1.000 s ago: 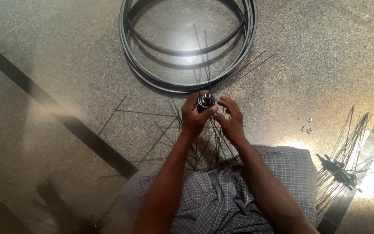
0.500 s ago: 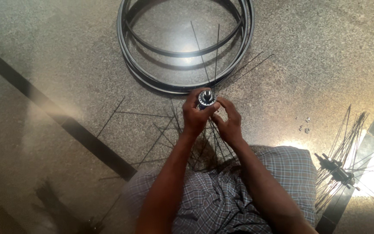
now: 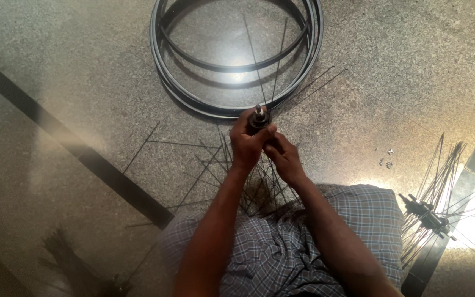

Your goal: The person is assembling a bicycle wheel by inserting spokes into the hub and organizing them. They handle the hub and spokes by hand, arranging the spokes in a radial pattern around the hub.

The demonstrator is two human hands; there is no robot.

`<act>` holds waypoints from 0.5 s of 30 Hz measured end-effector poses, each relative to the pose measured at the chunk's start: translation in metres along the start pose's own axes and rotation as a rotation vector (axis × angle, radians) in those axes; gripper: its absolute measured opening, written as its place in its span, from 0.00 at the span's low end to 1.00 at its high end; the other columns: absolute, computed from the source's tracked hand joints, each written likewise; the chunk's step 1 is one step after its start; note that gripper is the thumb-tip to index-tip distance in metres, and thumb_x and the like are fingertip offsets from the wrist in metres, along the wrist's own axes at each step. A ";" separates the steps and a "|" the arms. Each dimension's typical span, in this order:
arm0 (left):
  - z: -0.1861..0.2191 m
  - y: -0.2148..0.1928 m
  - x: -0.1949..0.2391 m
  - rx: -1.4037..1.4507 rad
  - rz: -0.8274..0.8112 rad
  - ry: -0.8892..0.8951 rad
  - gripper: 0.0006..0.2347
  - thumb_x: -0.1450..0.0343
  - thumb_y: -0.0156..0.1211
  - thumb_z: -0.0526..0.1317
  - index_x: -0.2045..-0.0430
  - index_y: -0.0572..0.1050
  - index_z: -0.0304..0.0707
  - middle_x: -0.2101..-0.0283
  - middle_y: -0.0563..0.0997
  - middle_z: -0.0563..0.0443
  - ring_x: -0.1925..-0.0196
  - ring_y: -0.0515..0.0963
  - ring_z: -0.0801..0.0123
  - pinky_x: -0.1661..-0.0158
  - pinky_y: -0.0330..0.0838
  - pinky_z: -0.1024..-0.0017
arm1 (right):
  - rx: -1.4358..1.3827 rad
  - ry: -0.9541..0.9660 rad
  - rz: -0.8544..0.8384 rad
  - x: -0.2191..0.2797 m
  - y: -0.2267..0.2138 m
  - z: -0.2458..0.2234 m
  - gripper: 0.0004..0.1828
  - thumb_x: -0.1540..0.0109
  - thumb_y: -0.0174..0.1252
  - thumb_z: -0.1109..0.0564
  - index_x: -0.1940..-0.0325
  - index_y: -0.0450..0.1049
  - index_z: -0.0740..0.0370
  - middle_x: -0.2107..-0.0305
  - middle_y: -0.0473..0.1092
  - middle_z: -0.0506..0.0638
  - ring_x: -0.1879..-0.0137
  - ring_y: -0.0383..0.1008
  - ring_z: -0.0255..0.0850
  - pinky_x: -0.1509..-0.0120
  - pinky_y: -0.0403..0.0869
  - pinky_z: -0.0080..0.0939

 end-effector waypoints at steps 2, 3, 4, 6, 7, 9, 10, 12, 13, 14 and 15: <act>0.001 -0.001 -0.001 -0.065 -0.002 -0.035 0.19 0.32 0.72 0.44 0.51 0.75 0.34 0.59 0.79 0.46 0.59 0.84 0.66 0.57 0.86 0.70 | 0.019 0.082 -0.043 0.001 0.002 0.001 0.24 0.35 0.55 0.60 0.34 0.65 0.63 0.48 0.73 0.53 0.41 0.75 0.41 0.37 0.75 0.42; 0.000 -0.002 -0.002 -0.014 0.012 -0.064 0.19 0.32 0.71 0.44 0.51 0.75 0.34 0.58 0.81 0.46 0.58 0.85 0.66 0.56 0.86 0.70 | 0.011 0.116 -0.062 0.001 0.003 0.001 0.25 0.35 0.56 0.60 0.34 0.64 0.62 0.48 0.73 0.53 0.41 0.75 0.41 0.37 0.76 0.42; 0.000 -0.003 -0.003 0.038 0.026 -0.094 0.19 0.31 0.70 0.45 0.51 0.75 0.34 0.58 0.82 0.46 0.58 0.85 0.66 0.56 0.86 0.69 | 0.003 0.150 -0.081 0.001 0.005 0.003 0.26 0.36 0.57 0.60 0.34 0.64 0.61 0.48 0.73 0.53 0.41 0.75 0.41 0.36 0.76 0.41; 0.000 -0.007 -0.005 0.153 0.061 -0.141 0.18 0.30 0.68 0.45 0.51 0.75 0.34 0.58 0.84 0.45 0.57 0.86 0.66 0.54 0.85 0.68 | 0.027 0.173 -0.098 0.000 0.008 0.007 0.24 0.36 0.58 0.60 0.35 0.66 0.62 0.50 0.74 0.53 0.42 0.77 0.41 0.38 0.77 0.41; -0.001 -0.010 -0.007 0.216 0.081 -0.159 0.18 0.30 0.68 0.45 0.51 0.75 0.33 0.58 0.85 0.44 0.57 0.87 0.66 0.53 0.85 0.67 | 0.060 0.161 -0.096 -0.001 0.010 0.010 0.21 0.35 0.58 0.59 0.37 0.68 0.63 0.51 0.76 0.53 0.44 0.78 0.41 0.39 0.79 0.41; -0.001 -0.015 -0.010 0.316 0.115 -0.170 0.17 0.29 0.67 0.45 0.51 0.76 0.32 0.59 0.85 0.44 0.57 0.86 0.65 0.52 0.84 0.66 | 0.151 0.158 -0.068 -0.001 0.011 0.017 0.18 0.35 0.59 0.59 0.41 0.73 0.64 0.55 0.77 0.54 0.50 0.78 0.42 0.45 0.79 0.41; 0.000 -0.019 -0.013 0.353 0.128 -0.164 0.17 0.28 0.67 0.44 0.51 0.76 0.31 0.59 0.84 0.44 0.59 0.85 0.65 0.52 0.83 0.65 | 0.209 0.168 -0.041 -0.001 0.010 0.022 0.16 0.34 0.59 0.58 0.42 0.75 0.64 0.57 0.78 0.54 0.54 0.77 0.42 0.49 0.79 0.41; 0.001 -0.027 -0.016 0.377 0.148 -0.126 0.17 0.28 0.67 0.44 0.51 0.76 0.31 0.58 0.84 0.44 0.58 0.84 0.65 0.51 0.81 0.65 | 0.290 0.131 0.005 -0.001 0.010 0.029 0.14 0.35 0.59 0.58 0.46 0.78 0.63 0.60 0.78 0.53 0.58 0.77 0.41 0.53 0.78 0.41; 0.003 -0.031 -0.018 0.364 0.152 -0.094 0.17 0.28 0.67 0.44 0.50 0.76 0.31 0.57 0.83 0.44 0.56 0.83 0.66 0.49 0.81 0.66 | 0.311 0.082 0.025 -0.001 0.009 0.030 0.13 0.36 0.60 0.58 0.48 0.78 0.64 0.60 0.78 0.53 0.58 0.78 0.40 0.53 0.78 0.40; 0.004 -0.034 -0.020 0.351 0.157 -0.063 0.17 0.27 0.67 0.44 0.50 0.76 0.31 0.56 0.83 0.45 0.54 0.82 0.66 0.48 0.80 0.66 | 0.332 0.034 0.046 -0.002 0.009 0.031 0.13 0.37 0.61 0.58 0.50 0.79 0.64 0.61 0.78 0.52 0.58 0.78 0.39 0.53 0.78 0.40; 0.003 -0.035 -0.021 0.376 0.169 -0.081 0.17 0.28 0.67 0.43 0.50 0.76 0.31 0.56 0.83 0.45 0.54 0.82 0.66 0.48 0.80 0.66 | 0.388 0.034 0.038 -0.002 0.008 0.033 0.13 0.37 0.61 0.58 0.50 0.79 0.64 0.61 0.78 0.53 0.58 0.78 0.40 0.52 0.78 0.41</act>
Point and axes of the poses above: each hand's wrist, its own x-axis away from the middle knuckle, its own y-axis out of the palm, z = x × y, the point moved 5 cm from there along -x, towards the middle knuckle
